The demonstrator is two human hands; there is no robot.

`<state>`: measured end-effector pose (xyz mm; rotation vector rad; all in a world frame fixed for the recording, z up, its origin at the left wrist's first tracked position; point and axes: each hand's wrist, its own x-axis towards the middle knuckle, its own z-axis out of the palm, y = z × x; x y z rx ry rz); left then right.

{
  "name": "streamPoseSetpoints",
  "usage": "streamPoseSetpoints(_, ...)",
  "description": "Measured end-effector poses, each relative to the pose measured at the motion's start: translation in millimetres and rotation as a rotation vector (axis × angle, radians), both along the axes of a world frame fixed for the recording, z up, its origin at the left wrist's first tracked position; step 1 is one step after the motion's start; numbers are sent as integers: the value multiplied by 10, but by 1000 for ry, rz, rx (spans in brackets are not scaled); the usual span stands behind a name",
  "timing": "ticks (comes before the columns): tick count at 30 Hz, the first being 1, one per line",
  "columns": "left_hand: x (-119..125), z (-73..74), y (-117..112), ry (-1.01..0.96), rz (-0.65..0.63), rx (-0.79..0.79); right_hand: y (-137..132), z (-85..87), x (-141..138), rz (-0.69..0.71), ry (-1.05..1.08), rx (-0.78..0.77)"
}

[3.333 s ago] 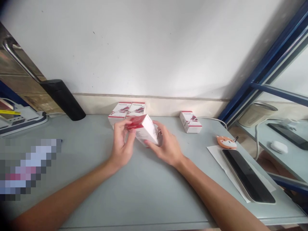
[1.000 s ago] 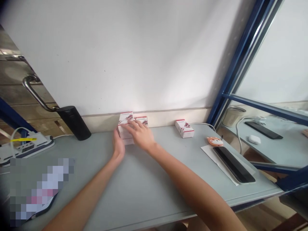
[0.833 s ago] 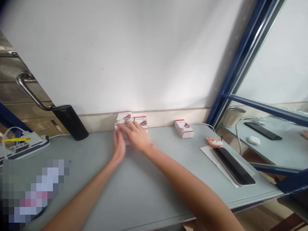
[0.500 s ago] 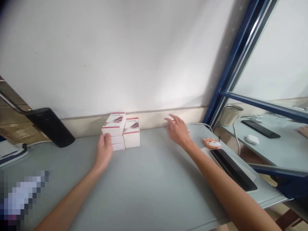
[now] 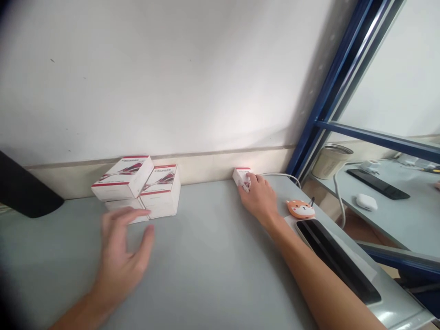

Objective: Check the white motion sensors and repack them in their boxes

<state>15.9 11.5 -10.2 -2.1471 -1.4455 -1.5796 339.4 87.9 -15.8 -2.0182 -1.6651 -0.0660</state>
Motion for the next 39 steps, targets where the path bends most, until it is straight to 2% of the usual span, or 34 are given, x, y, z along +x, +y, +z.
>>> streamPoseSetpoints(3, 50, -56, -53, 157, -197, -70, 11, 53, 57, -51, 126, -7)
streamPoseSetpoints(5, 42, -64, -33, 146, -246, -130, 12, 76, 69, -69, 221, 10)
streamPoseSetpoints(7, 22, -62, 3, 80, -260, -201, -2, 96, 44, -26, 358, 35)
streamPoseSetpoints(13, 5, -95, 8, -49, -258, -435, -147, 152, -309, 423, 873, 76)
streamPoseSetpoints(17, 52, -131, -32, -180, -259, -574, -343, 137, -673, 689, 1254, -112)
streamPoseSetpoints(21, 95, -94, -8, -450, -438, -673, -516, 103, -900, 815, 1459, -325)
streamPoseSetpoints(23, 99, -42, -1, -559, -460, -691, -552, 103, -918, 837, 1425, -390)
streamPoseSetpoints(25, 93, 5, -17, -593, -412, -631, -565, 116, -890, 870, 1278, -405)
streamPoseSetpoints(27, 83, 23, -55, -527, -353, -511, -579, 131, -851, 895, 1105, -335)
streamPoseSetpoints(30, 69, -18, -121, -350, -298, -361, -624, 134, -820, 873, 975, -152)
streamPoseSetpoints(35, 68, -91, -170, -208, -298, -414, -686, 123, -800, 943, 722, 63)
streamPoseSetpoints(39, 90, -50, -196, -175, -277, -437, -685, 140, -772, 916, 575, 102)
